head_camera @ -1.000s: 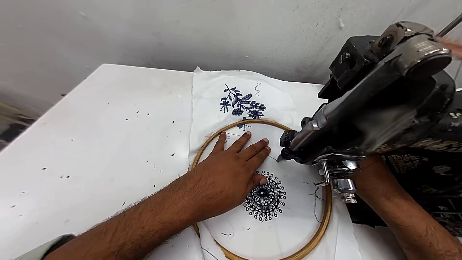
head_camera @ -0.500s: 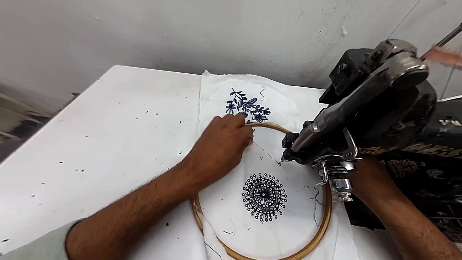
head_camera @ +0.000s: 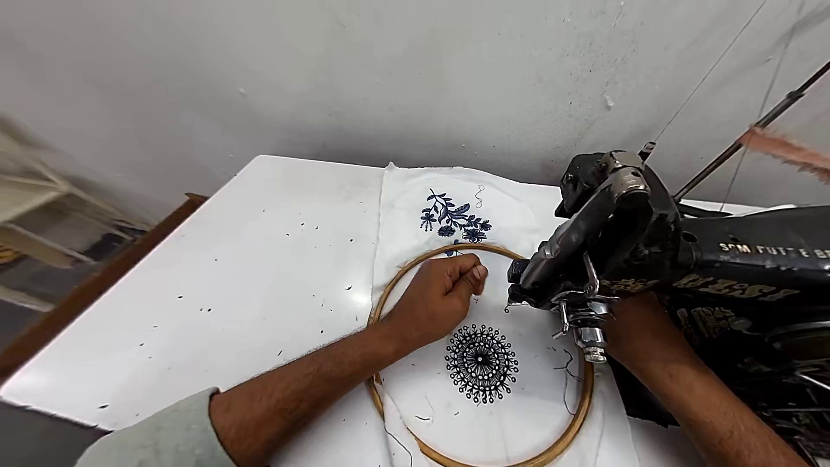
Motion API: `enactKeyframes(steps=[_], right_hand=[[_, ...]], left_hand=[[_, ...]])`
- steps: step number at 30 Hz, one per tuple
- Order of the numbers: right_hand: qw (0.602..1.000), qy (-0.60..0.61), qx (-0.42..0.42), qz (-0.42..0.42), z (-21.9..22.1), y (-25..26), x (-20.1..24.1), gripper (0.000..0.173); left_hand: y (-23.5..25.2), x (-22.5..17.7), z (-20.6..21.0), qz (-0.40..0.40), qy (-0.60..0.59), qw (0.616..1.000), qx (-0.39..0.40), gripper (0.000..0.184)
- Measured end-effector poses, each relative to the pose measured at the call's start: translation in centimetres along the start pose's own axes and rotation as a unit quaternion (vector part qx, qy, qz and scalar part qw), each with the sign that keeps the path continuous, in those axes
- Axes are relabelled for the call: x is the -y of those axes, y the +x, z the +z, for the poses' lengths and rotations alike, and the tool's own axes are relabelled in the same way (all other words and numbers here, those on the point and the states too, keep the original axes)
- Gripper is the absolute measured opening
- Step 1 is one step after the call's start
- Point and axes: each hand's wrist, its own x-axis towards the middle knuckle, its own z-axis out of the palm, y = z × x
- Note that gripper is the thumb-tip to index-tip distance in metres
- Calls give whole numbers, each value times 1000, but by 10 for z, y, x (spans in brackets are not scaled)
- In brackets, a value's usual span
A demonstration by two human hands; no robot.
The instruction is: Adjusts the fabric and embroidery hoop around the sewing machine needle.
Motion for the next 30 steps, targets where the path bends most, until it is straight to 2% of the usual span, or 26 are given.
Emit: enactKeyframes(steps=[3, 6, 7, 9, 11, 15, 17, 19, 21, 23, 26, 28, 30], right_hand=[[1000, -9, 21, 0, -3, 1, 1, 16], [996, 34, -49, -70, 6, 4, -11, 14], [994, 52, -59, -81, 6, 6, -14, 12], [993, 66, -54, -85, 3, 10, -18, 15], [993, 71, -51, -81, 2, 13, -20, 17], [994, 63, -57, -68, 4, 13, -19, 17], [990, 86, -85, -76, 7, 15, -22, 12], [972, 127, -157, -118, 17, 19, -31, 11], [957, 150, -205, -139, 25, 26, -37, 15], [952, 133, -233, -147, 27, 28, -39, 23], [959, 87, -232, -135, 26, 26, -37, 28], [962, 58, -232, -130, 25, 24, -35, 29], [961, 44, -236, -138, 23, 23, -34, 27]], left_hand=[[6, 6, -16, -7, 82, 991, -102, 33], [15, 14, -34, 3, 113, 986, -122, 28], [17, 17, -37, 21, 121, 988, -98, 26], [18, 19, -36, 72, 158, 985, -1, 20], [15, 17, -26, 112, 229, 962, 99, 18], [6, 8, -5, 181, 354, 908, 130, 12], [6, 9, -9, 161, 331, 918, 147, 12], [10, 10, -21, 105, 222, 959, 141, 20], [17, 14, -38, 38, 107, 989, 93, 26], [26, 17, -58, -10, 65, 998, 13, 34], [32, 30, -83, -38, 128, 989, -64, 33], [34, 39, -88, -48, 202, 975, -79, 27], [35, 43, -86, -55, 220, 971, -78, 29]])
